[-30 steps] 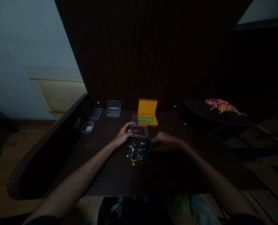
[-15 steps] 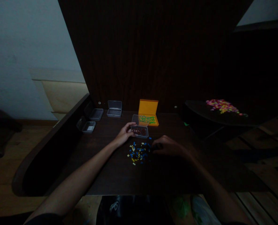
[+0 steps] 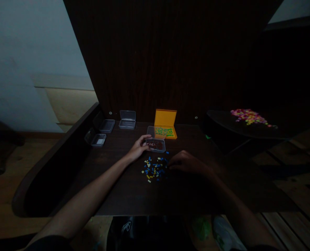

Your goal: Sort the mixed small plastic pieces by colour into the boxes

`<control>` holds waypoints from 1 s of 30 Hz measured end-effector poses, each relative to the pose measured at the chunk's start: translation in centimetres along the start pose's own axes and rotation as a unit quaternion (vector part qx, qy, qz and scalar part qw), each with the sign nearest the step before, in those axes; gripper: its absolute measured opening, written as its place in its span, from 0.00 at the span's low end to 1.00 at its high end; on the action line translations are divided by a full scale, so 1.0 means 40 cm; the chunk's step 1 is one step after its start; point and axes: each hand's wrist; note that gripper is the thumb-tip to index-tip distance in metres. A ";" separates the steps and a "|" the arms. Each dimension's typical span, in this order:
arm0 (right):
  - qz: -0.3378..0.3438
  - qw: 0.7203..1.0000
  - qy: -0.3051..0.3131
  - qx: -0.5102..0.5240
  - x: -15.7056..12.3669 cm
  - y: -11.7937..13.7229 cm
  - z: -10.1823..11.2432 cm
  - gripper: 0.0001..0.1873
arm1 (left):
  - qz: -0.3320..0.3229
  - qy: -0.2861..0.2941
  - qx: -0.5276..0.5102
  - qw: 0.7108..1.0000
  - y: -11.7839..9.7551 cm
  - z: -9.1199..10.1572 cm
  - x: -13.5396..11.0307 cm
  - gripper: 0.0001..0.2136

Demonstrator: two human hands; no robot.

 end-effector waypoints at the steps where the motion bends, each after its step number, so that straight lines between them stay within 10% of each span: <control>1: 0.010 1.000 0.000 0.006 0.001 0.001 0.000 0.10 | 0.001 0.000 -0.001 1.000 0.000 -0.001 0.000 0.26; 30: 0.069 0.995 -0.073 0.002 -0.007 -0.019 -0.027 0.08 | 0.013 -0.018 -0.014 1.000 -0.005 -0.004 0.000 0.26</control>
Point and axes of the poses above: each hand's wrist, its own x-axis towards the middle knuckle, its own z-axis out of the back of the hand, y = z × x, and after that the axes turned 5 degrees about z, right-handed
